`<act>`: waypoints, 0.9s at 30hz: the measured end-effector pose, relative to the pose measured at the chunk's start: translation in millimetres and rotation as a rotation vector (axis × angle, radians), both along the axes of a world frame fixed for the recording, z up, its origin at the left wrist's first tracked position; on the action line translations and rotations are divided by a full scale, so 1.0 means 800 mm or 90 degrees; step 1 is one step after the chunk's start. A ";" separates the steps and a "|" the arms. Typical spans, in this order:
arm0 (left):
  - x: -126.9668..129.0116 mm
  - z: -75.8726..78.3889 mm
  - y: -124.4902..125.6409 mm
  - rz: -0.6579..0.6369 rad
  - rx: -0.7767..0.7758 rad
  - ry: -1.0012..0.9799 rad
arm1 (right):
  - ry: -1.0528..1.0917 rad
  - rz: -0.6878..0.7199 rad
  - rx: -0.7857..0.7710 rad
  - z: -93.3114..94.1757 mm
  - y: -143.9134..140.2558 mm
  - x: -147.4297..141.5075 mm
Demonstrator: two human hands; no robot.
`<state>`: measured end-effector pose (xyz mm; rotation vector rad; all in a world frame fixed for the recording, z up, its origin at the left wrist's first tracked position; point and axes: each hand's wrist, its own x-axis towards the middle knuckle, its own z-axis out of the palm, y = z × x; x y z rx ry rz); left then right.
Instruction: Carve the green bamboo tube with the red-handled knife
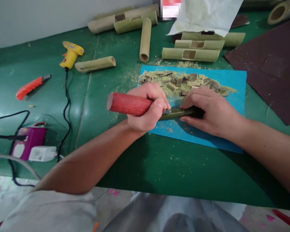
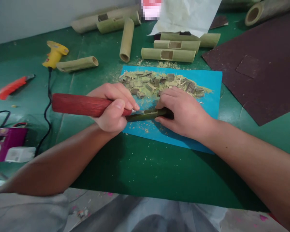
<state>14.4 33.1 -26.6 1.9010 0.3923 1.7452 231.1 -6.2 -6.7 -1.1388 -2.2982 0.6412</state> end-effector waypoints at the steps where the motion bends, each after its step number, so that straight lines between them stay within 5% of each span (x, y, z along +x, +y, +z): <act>1: -0.001 0.000 -0.001 0.000 0.000 0.001 | 0.001 0.001 0.002 0.000 0.000 0.000; 7: -0.007 0.002 -0.010 -0.006 -0.075 0.019 | 0.007 0.006 0.012 -0.003 0.000 0.001; 17: -0.008 0.000 -0.004 -0.048 -0.010 -0.005 | 0.006 0.005 0.015 -0.001 0.000 0.000; 27: -0.011 0.020 -0.011 -0.059 0.022 0.119 | 0.019 0.000 0.000 -0.003 0.000 0.001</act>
